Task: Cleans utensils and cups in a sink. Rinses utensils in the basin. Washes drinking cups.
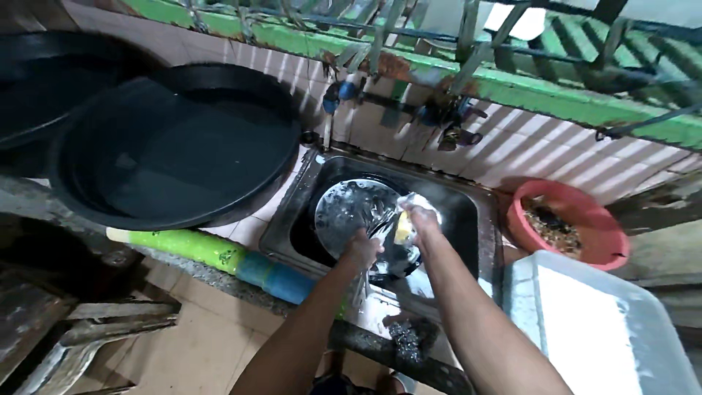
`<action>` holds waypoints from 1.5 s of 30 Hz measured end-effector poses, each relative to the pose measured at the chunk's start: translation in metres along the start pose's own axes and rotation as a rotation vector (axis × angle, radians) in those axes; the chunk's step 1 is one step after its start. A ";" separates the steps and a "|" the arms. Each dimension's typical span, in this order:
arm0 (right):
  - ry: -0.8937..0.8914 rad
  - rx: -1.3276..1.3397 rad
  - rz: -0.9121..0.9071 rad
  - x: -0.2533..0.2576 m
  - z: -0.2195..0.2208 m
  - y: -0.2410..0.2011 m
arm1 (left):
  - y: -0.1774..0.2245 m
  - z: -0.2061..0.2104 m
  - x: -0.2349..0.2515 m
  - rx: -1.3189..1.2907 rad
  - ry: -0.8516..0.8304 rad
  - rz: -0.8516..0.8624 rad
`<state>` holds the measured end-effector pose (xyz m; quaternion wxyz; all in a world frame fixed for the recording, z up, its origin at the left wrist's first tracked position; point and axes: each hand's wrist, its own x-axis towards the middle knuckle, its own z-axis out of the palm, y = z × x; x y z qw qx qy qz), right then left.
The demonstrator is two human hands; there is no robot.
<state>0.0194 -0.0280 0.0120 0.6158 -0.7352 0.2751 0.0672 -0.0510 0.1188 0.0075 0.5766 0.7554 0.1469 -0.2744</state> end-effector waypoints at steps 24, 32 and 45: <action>-0.480 0.382 0.009 -0.020 -0.024 -0.004 | -0.008 -0.024 -0.037 0.144 -0.160 0.121; -0.388 0.490 0.069 -0.060 -0.013 0.025 | -0.007 -0.008 -0.030 -0.140 -0.082 0.030; -0.108 0.156 0.094 -0.072 -0.010 0.022 | -0.009 0.001 -0.041 -0.151 -0.242 -0.086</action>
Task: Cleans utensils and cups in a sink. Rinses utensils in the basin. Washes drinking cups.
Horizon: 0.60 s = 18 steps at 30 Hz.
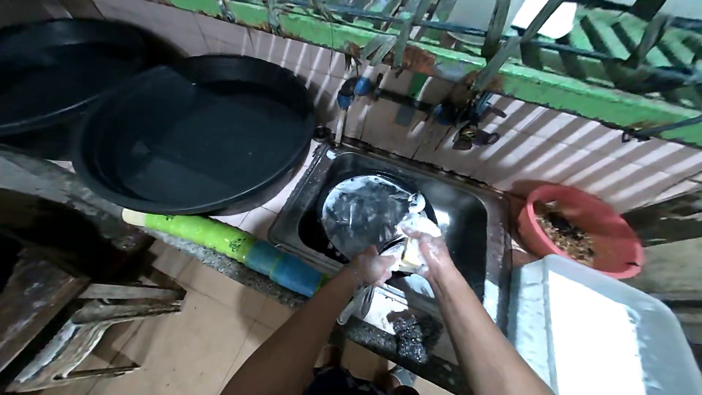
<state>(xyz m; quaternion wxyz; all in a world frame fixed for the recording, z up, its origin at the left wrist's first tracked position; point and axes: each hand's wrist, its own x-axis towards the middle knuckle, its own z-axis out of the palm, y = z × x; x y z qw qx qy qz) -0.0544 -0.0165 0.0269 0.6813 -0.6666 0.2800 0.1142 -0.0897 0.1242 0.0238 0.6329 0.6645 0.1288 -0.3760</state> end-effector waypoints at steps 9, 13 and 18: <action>-0.252 -0.586 -0.265 0.093 -0.004 -0.060 | -0.019 -0.007 -0.009 -0.007 0.086 0.026; -0.062 -0.578 -0.405 0.096 -0.010 -0.047 | -0.010 -0.014 0.003 -0.348 0.136 0.060; 0.036 -0.192 -0.169 0.065 -0.006 -0.005 | 0.004 -0.011 0.014 -0.494 0.195 0.046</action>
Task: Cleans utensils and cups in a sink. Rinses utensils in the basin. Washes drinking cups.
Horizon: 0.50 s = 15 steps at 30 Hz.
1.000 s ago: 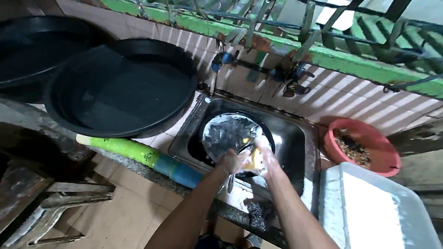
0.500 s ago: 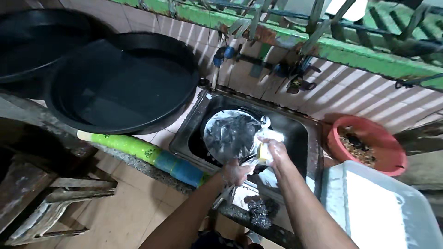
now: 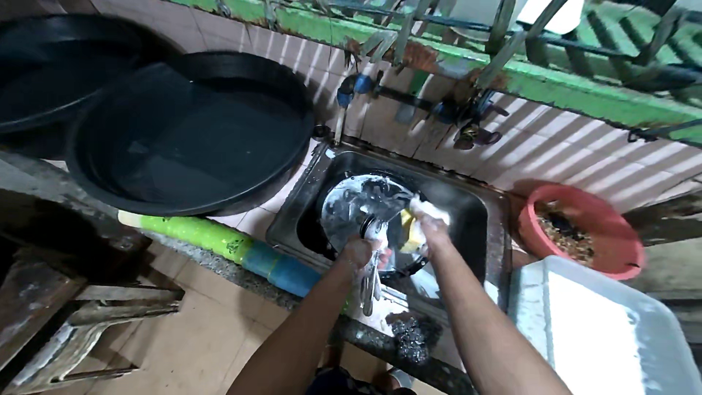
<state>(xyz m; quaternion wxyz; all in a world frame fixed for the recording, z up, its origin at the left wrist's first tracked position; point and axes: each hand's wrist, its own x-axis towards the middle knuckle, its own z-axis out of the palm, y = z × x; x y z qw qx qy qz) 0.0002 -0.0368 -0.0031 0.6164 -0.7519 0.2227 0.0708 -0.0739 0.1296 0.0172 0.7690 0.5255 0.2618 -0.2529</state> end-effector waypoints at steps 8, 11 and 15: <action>-0.286 0.228 0.182 -0.041 0.011 -0.004 | 0.001 0.023 0.033 0.319 0.136 0.103; -0.042 0.189 0.102 -0.040 0.007 -0.003 | 0.001 0.023 0.019 0.243 -0.038 0.086; 0.036 0.507 -0.064 -0.021 0.005 0.012 | -0.007 0.021 -0.001 -0.188 -0.325 -0.005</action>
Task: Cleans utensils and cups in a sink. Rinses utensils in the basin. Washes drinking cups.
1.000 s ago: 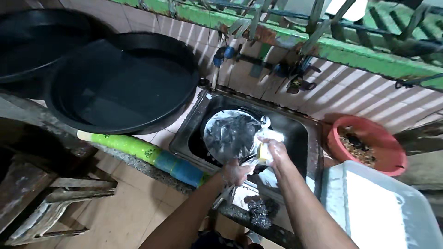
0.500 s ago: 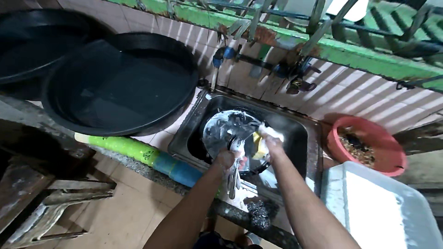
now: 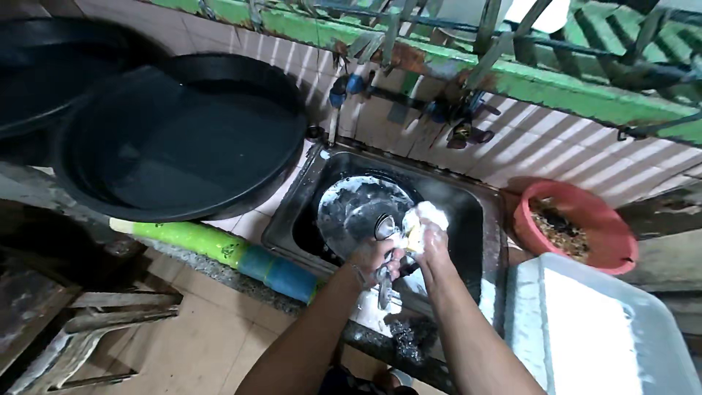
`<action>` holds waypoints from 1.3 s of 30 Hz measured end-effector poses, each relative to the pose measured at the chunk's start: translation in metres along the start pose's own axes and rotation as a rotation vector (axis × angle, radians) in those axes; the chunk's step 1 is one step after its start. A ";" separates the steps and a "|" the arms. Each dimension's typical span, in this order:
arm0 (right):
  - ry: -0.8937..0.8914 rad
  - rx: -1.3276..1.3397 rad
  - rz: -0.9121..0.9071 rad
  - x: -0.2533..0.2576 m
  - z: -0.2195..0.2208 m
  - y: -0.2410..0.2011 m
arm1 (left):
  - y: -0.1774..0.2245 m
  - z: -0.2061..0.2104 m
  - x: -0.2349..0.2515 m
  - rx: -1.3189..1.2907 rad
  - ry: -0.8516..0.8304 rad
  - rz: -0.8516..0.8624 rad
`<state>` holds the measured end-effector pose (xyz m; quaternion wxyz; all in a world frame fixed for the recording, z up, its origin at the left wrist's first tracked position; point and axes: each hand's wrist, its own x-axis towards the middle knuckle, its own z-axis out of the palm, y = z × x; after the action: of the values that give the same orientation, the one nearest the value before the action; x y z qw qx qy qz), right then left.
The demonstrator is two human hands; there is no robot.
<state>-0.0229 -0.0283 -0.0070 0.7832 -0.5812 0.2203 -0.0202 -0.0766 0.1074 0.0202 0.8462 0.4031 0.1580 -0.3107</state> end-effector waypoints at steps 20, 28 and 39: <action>0.002 -0.249 0.175 -0.045 0.011 -0.023 | 0.010 0.014 -0.004 1.006 0.357 0.143; 0.006 -0.519 0.124 -0.052 0.012 -0.010 | 0.001 0.013 -0.008 1.066 0.358 0.071; -0.026 -0.626 0.075 -0.007 0.009 -0.025 | 0.027 -0.014 -0.011 0.893 0.245 -0.008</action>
<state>-0.0200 -0.0265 0.0199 0.5691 -0.7857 0.2270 0.0851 -0.0680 0.1359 0.0327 0.5638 0.7612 0.1089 -0.3015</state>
